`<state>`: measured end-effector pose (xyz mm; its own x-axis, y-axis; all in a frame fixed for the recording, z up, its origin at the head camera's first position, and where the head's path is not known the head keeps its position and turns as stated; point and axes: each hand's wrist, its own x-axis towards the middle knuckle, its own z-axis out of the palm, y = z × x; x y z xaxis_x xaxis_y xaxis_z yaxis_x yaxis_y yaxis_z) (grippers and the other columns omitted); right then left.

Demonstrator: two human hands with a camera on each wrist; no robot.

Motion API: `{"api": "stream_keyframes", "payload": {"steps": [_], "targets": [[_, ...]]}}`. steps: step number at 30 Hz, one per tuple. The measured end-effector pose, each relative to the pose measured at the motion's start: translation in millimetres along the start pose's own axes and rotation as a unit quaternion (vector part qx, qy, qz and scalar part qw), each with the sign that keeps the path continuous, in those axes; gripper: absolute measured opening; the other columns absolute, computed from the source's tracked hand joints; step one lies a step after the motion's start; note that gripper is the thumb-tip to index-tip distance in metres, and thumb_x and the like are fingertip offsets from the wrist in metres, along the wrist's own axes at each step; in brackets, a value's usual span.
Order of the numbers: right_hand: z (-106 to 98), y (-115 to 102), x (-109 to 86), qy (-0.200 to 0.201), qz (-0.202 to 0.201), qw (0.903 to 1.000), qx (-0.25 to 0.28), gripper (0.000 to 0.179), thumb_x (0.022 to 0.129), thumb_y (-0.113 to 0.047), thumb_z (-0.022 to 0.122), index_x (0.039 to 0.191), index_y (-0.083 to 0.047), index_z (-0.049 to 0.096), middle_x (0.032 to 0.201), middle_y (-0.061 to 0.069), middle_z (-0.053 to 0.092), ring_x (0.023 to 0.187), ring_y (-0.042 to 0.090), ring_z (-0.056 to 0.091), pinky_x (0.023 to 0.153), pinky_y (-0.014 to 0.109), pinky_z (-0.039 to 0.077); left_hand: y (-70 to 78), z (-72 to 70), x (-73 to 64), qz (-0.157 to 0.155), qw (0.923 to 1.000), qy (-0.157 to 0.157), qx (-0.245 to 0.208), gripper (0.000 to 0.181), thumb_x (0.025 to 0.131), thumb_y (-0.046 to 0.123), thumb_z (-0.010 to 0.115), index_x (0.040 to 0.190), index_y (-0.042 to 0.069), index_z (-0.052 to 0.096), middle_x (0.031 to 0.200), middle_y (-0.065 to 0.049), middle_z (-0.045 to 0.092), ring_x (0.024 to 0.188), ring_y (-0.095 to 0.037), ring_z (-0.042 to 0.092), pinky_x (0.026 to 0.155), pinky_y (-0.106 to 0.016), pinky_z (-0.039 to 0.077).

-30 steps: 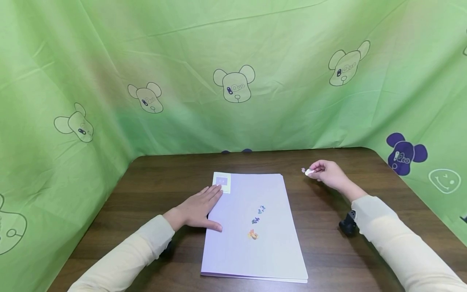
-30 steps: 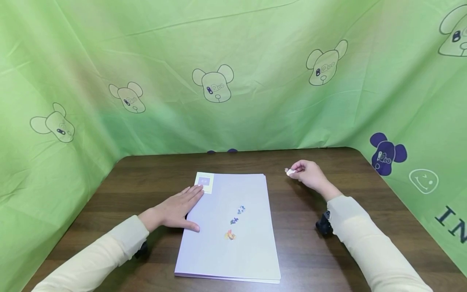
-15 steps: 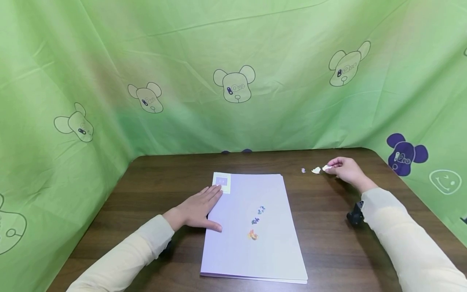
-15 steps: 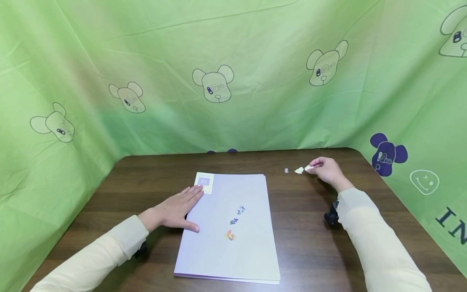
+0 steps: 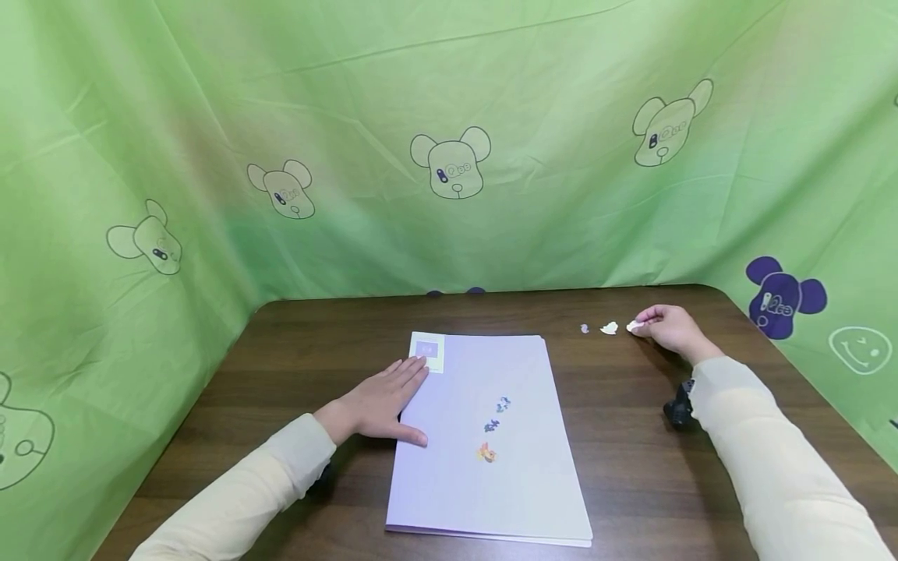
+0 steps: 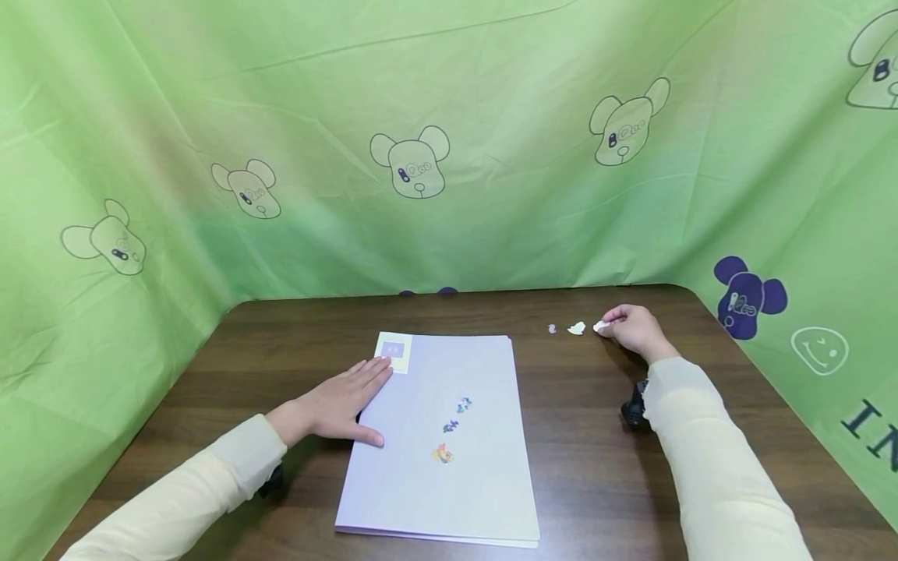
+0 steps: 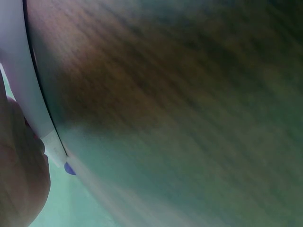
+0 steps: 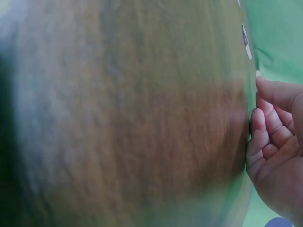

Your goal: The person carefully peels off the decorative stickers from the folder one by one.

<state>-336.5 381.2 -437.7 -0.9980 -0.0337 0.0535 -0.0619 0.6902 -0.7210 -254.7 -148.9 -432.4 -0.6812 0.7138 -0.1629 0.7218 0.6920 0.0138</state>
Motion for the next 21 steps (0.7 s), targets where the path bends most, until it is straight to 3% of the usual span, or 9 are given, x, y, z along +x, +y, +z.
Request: {"api": "stream_keyframes", "payload": {"steps": [7,21], "targets": [[1.9,0.7,2.1,-0.001,-0.005,0.9992,-0.04,0.029,0.087,-0.012,0.069,0.101,0.011,0.059,0.082,0.005,0.065,0.073,0.012,0.054,0.071,0.032,0.041,0.5,-0.5,0.1,0.0,1.0,-0.002,0.005,0.117,0.078,0.086,0.038,0.156,0.004,0.01,0.162,-0.009,0.002,0.147,-0.021,-0.001,0.117,-0.036,0.004],[2.3,-2.3,1.4,-0.011,-0.01,0.9977,-0.065,0.03,0.088,-0.014,0.067,0.103,0.011,0.06,0.085,0.009,0.064,0.077,0.017,0.054,0.073,0.034,0.041,0.5,-0.9,0.4,-0.002,1.0,-0.005,0.004,0.117,0.078,0.087,0.038,0.156,0.004,0.009,0.162,-0.009,0.001,0.147,-0.02,-0.002,0.117,-0.035,0.003]]}}
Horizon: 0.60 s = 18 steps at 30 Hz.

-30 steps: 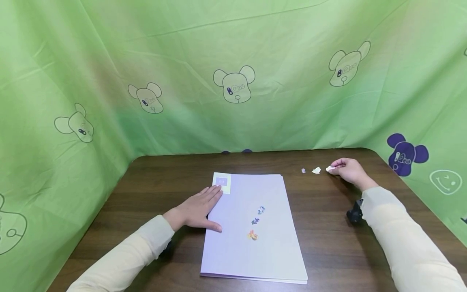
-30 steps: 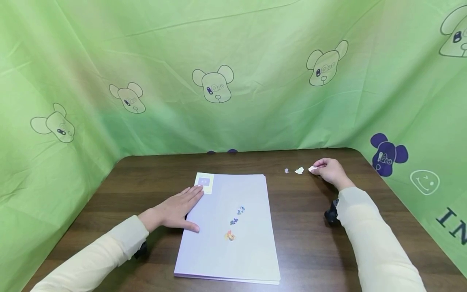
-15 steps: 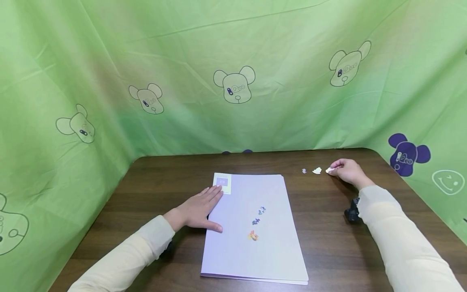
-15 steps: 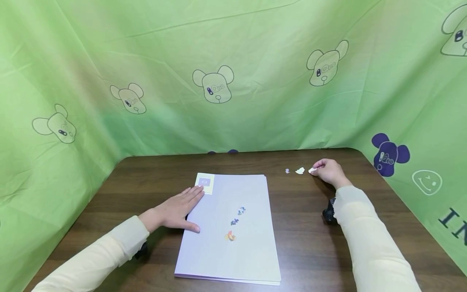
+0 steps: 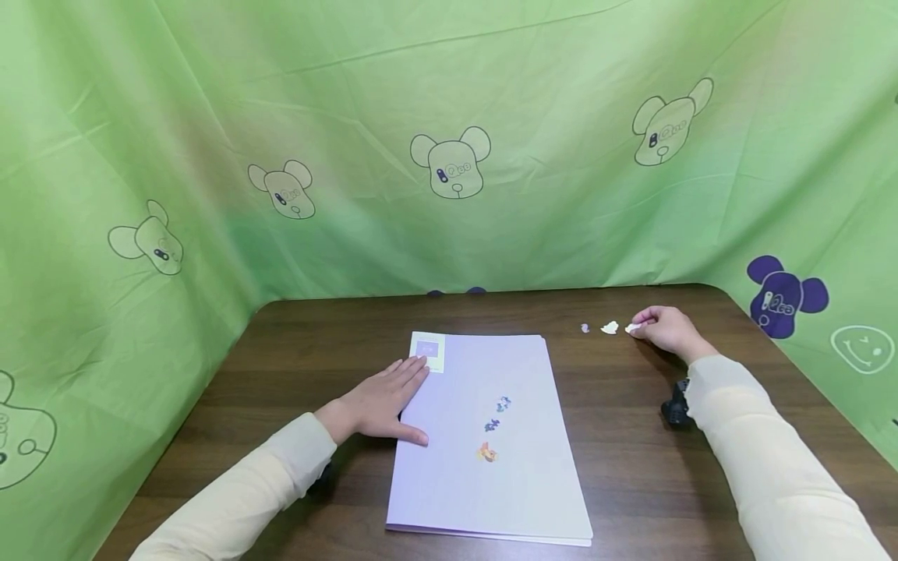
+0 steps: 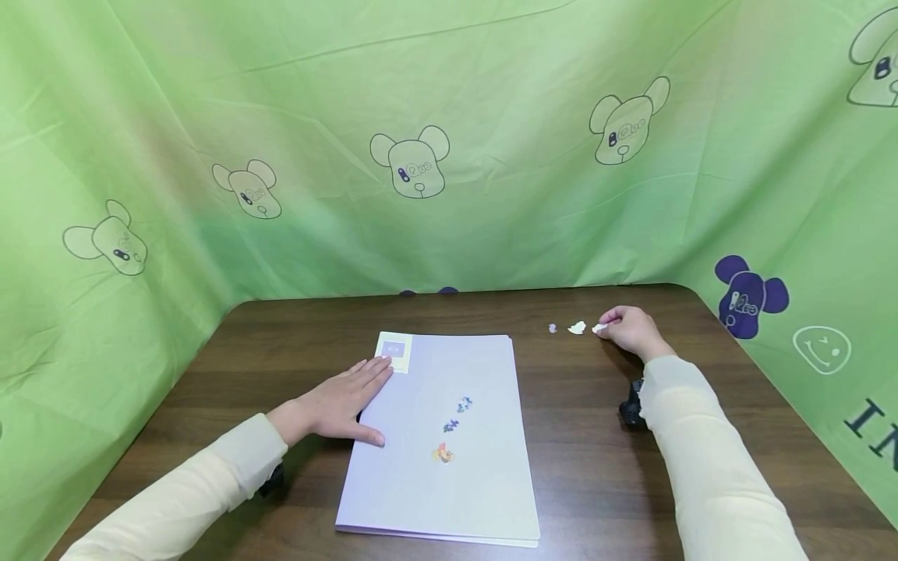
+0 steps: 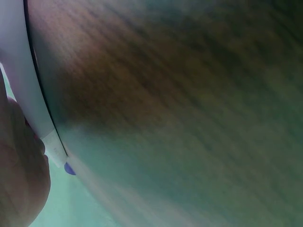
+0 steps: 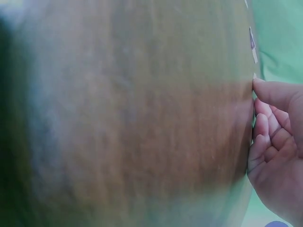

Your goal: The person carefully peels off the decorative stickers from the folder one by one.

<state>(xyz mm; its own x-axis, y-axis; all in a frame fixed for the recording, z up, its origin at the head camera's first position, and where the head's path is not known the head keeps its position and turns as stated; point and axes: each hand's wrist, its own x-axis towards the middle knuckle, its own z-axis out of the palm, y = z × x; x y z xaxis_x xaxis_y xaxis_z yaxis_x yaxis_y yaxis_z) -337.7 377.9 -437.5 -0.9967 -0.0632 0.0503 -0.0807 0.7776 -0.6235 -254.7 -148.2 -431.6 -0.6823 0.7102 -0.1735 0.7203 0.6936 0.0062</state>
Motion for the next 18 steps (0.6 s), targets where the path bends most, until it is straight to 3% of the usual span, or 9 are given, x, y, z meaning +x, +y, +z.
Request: {"api": "stream_keyframes", "payload": {"steps": [11,18], "targets": [[0.2,4.7,-0.2,-0.003,0.001,1.0,0.004,0.033,0.088,-0.016,0.07,0.105,0.011,0.062,0.084,0.006,0.063,0.077,0.017,0.053,0.073,0.034,0.04,0.2,-0.7,0.1,-0.001,1.0,0.0,0.0,0.117,0.077,0.087,0.037,0.156,0.004,0.01,0.162,-0.009,0.002,0.147,-0.021,-0.001,0.117,-0.035,0.003],[-0.4,7.7,-2.3,0.005,0.005,0.9998,0.018,0.032,0.087,-0.013,0.072,0.105,0.012,0.062,0.083,0.007,0.063,0.073,0.013,0.052,0.067,0.027,0.041,-0.3,-0.2,0.3,0.001,1.0,0.001,-0.002,0.117,0.078,0.087,0.037,0.156,0.004,0.01,0.162,-0.009,0.001,0.147,-0.021,-0.002,0.117,-0.035,0.003]]}}
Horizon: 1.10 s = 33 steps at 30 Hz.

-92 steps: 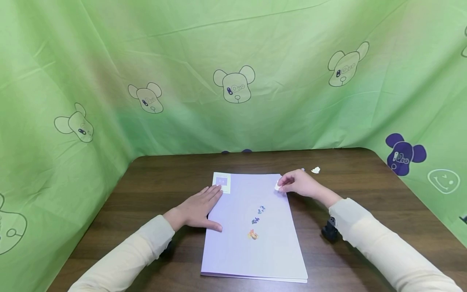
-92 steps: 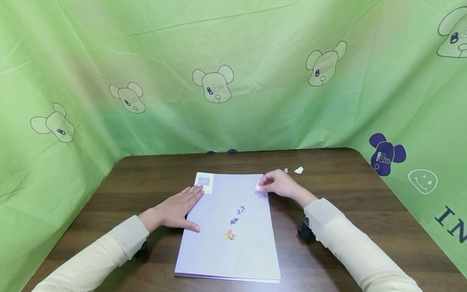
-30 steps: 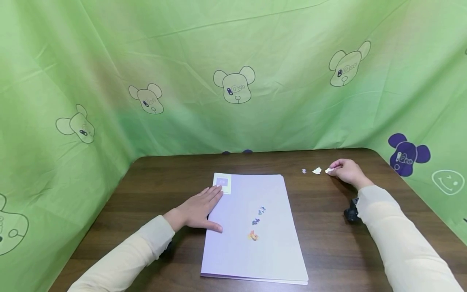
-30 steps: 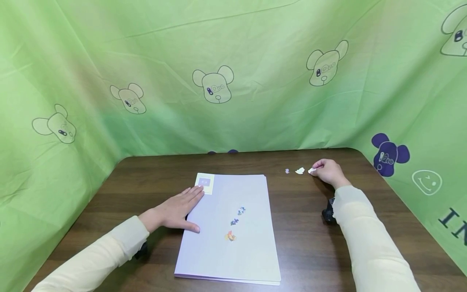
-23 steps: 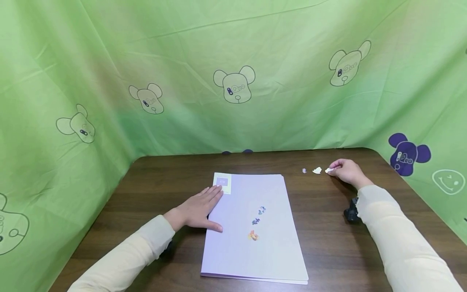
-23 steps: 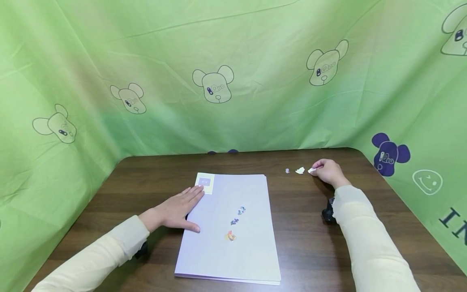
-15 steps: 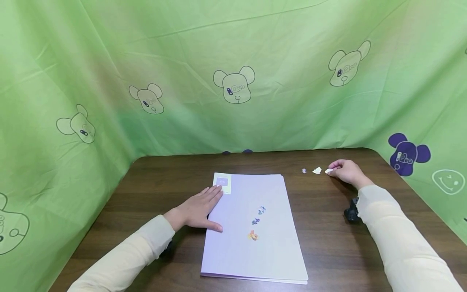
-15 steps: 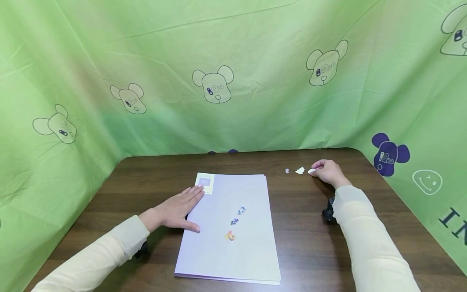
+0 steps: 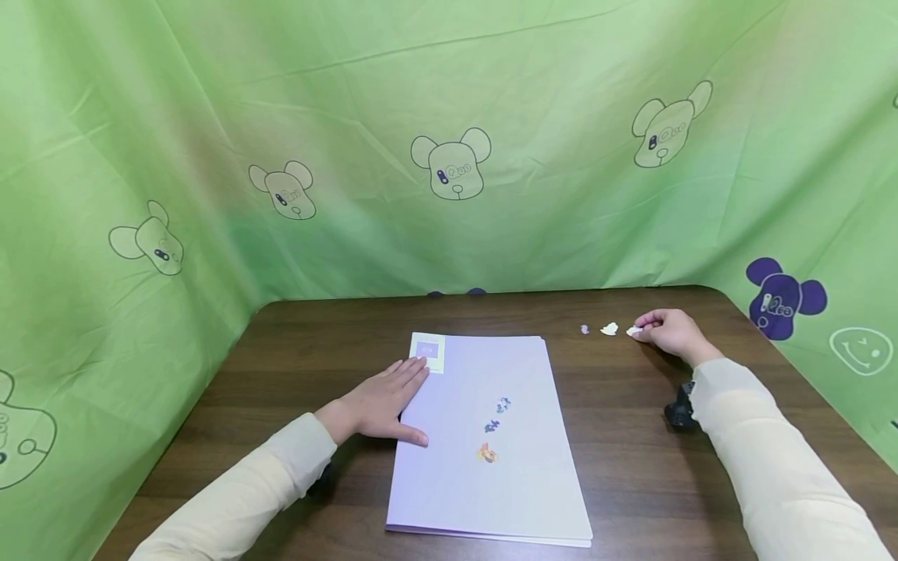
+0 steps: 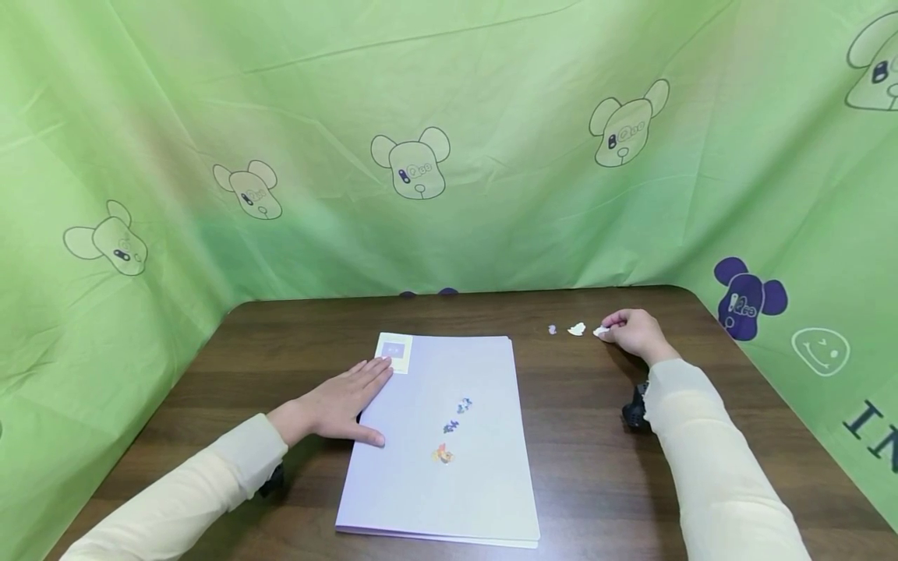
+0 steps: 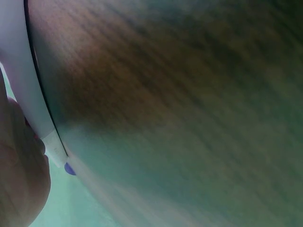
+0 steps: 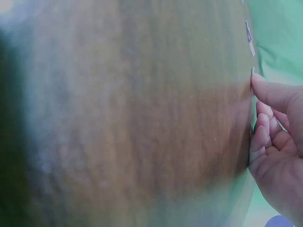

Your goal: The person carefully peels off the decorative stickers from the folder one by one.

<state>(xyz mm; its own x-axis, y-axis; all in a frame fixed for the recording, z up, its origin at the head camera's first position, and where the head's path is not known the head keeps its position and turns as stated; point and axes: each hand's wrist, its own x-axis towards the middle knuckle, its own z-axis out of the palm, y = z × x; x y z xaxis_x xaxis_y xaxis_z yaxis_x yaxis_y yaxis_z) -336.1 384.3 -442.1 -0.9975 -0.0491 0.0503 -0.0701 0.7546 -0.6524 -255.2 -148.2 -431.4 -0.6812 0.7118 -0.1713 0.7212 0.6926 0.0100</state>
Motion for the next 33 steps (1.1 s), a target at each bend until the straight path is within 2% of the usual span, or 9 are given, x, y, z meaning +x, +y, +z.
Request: {"api": "stream_keyframes", "payload": {"steps": [12,23,28,33], "targets": [[-1.1,-1.9,-3.9,-0.002,0.003,0.9997,0.024,0.033,0.088,-0.008,0.069,0.109,0.015,0.06,0.087,0.01,0.066,0.075,0.012,0.055,0.064,0.021,0.043,0.9,1.5,-0.5,0.002,1.0,0.0,0.006,0.116,0.079,0.086,0.038,0.155,0.004,0.01,0.162,-0.01,0.001,0.147,-0.021,-0.002,0.117,-0.035,0.004],[-3.3,-9.6,-7.2,-0.004,-0.001,0.9994,0.033,0.034,0.089,-0.01,0.069,0.11,0.015,0.059,0.089,0.01,0.067,0.073,0.009,0.056,0.063,0.022,0.045,1.3,0.8,-0.9,-0.003,1.0,-0.002,0.003,0.116,0.079,0.085,0.04,0.155,0.004,0.01,0.162,-0.01,0.001,0.147,-0.021,-0.002,0.117,-0.035,0.004],[-2.5,-14.5,-9.6,-0.011,-0.014,0.9997,0.019,0.038,0.09,-0.016,0.07,0.111,0.013,0.06,0.091,0.011,0.067,0.075,0.01,0.056,0.065,0.022,0.045,1.0,0.9,-0.7,-0.002,1.0,-0.001,0.003,0.116,0.079,0.085,0.04,0.155,0.004,0.01,0.162,-0.01,0.001,0.147,-0.021,-0.002,0.117,-0.034,0.003],[4.6,-24.0,-12.6,-0.007,-0.028,0.9989,0.038,0.04,0.088,-0.014,0.072,0.113,0.014,0.059,0.094,0.015,0.067,0.076,0.004,0.055,0.066,0.02,0.045,1.0,0.6,-0.1,-0.004,1.0,-0.001,0.003,0.117,0.078,0.086,0.039,0.156,0.004,0.01,0.162,-0.009,0.001,0.147,-0.02,-0.002,0.117,-0.034,0.003]]}}
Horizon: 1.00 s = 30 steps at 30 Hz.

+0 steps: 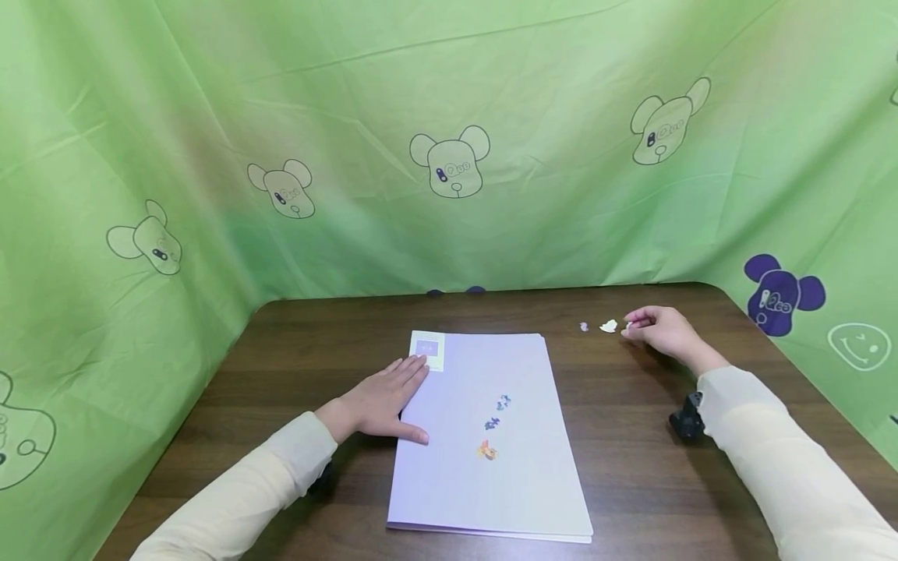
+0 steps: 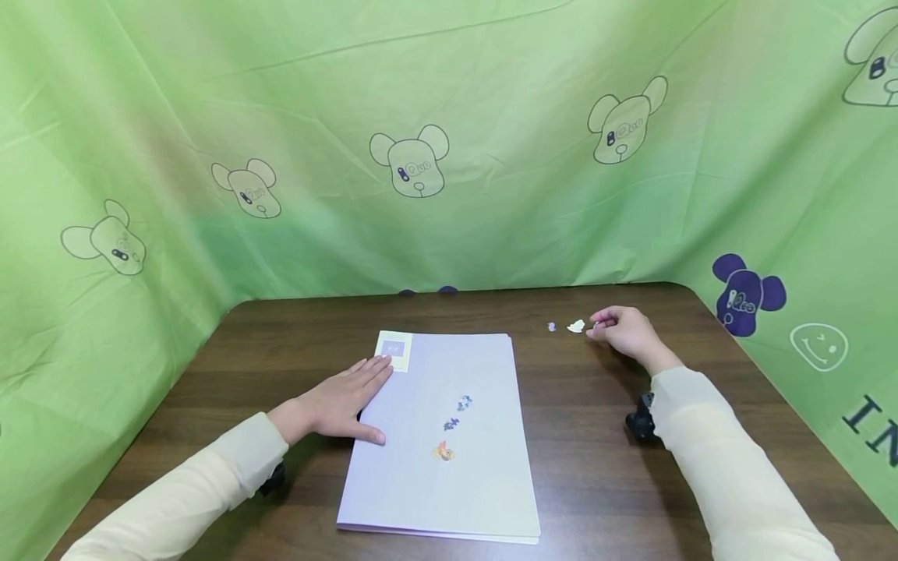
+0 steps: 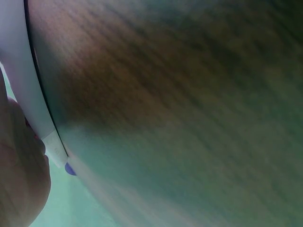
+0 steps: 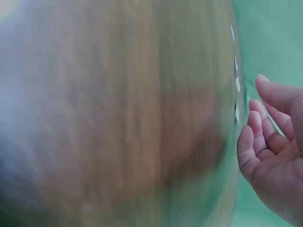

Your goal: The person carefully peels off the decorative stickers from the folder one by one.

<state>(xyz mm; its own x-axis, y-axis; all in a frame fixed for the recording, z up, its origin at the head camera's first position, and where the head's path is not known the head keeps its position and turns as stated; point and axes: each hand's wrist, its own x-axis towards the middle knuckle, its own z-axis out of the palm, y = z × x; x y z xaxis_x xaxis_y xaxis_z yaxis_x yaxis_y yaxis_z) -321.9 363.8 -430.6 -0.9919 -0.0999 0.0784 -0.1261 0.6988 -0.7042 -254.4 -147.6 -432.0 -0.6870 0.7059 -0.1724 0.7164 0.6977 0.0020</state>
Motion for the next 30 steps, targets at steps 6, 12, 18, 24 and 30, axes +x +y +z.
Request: {"api": "stream_keyframes", "payload": {"steps": [6,12,18,24,30], "targets": [[15.9,-17.5,-6.4,-0.007,-0.008,0.9989,0.045,0.041,0.087,-0.01,0.073,0.115,0.016,0.057,0.095,0.016,0.066,0.076,0.003,0.056,0.065,0.019,0.047,0.0,-0.7,0.2,-0.002,1.0,-0.004,0.001,0.117,0.078,0.087,0.038,0.156,0.005,0.009,0.162,-0.008,0.001,0.147,-0.02,-0.003,0.117,-0.034,0.003],[31.8,-36.0,-12.7,-0.016,-0.014,0.9974,0.068,0.041,0.087,-0.009,0.072,0.116,0.015,0.056,0.096,0.016,0.064,0.079,0.006,0.057,0.067,0.019,0.048,-0.7,-0.8,0.8,0.001,1.0,-0.003,0.005,0.116,0.078,0.086,0.038,0.156,0.004,0.009,0.162,-0.009,0.001,0.147,-0.02,-0.003,0.117,-0.034,0.003],[47.2,-51.8,-18.3,-0.02,-0.021,0.9956,0.088,0.041,0.087,-0.009,0.073,0.117,0.014,0.057,0.099,0.017,0.064,0.083,0.01,0.058,0.069,0.019,0.049,-1.3,0.5,1.3,0.003,1.0,-0.003,0.002,0.117,0.078,0.087,0.037,0.156,0.004,0.009,0.162,-0.009,0.0,0.147,-0.02,-0.004,0.117,-0.034,0.002],[64.0,-67.8,-23.4,-0.029,-0.039,0.9928,0.11,0.041,0.086,-0.008,0.073,0.116,0.014,0.057,0.095,0.014,0.064,0.083,0.015,0.058,0.069,0.02,0.049,-1.8,1.2,1.8,0.002,1.0,-0.003,0.005,0.117,0.078,0.087,0.037,0.156,0.005,0.008,0.162,-0.008,-0.001,0.147,-0.02,-0.004,0.117,-0.033,0.001],[82.6,-84.9,-29.0,-0.043,-0.044,0.9895,0.131,0.041,0.084,-0.006,0.075,0.116,0.013,0.057,0.094,0.015,0.062,0.082,0.019,0.058,0.068,0.021,0.05,-1.7,0.8,1.3,0.001,1.0,-0.002,0.001,0.117,0.078,0.086,0.038,0.156,0.004,0.009,0.162,-0.009,0.0,0.147,-0.02,-0.004,0.117,-0.034,0.002]]}}
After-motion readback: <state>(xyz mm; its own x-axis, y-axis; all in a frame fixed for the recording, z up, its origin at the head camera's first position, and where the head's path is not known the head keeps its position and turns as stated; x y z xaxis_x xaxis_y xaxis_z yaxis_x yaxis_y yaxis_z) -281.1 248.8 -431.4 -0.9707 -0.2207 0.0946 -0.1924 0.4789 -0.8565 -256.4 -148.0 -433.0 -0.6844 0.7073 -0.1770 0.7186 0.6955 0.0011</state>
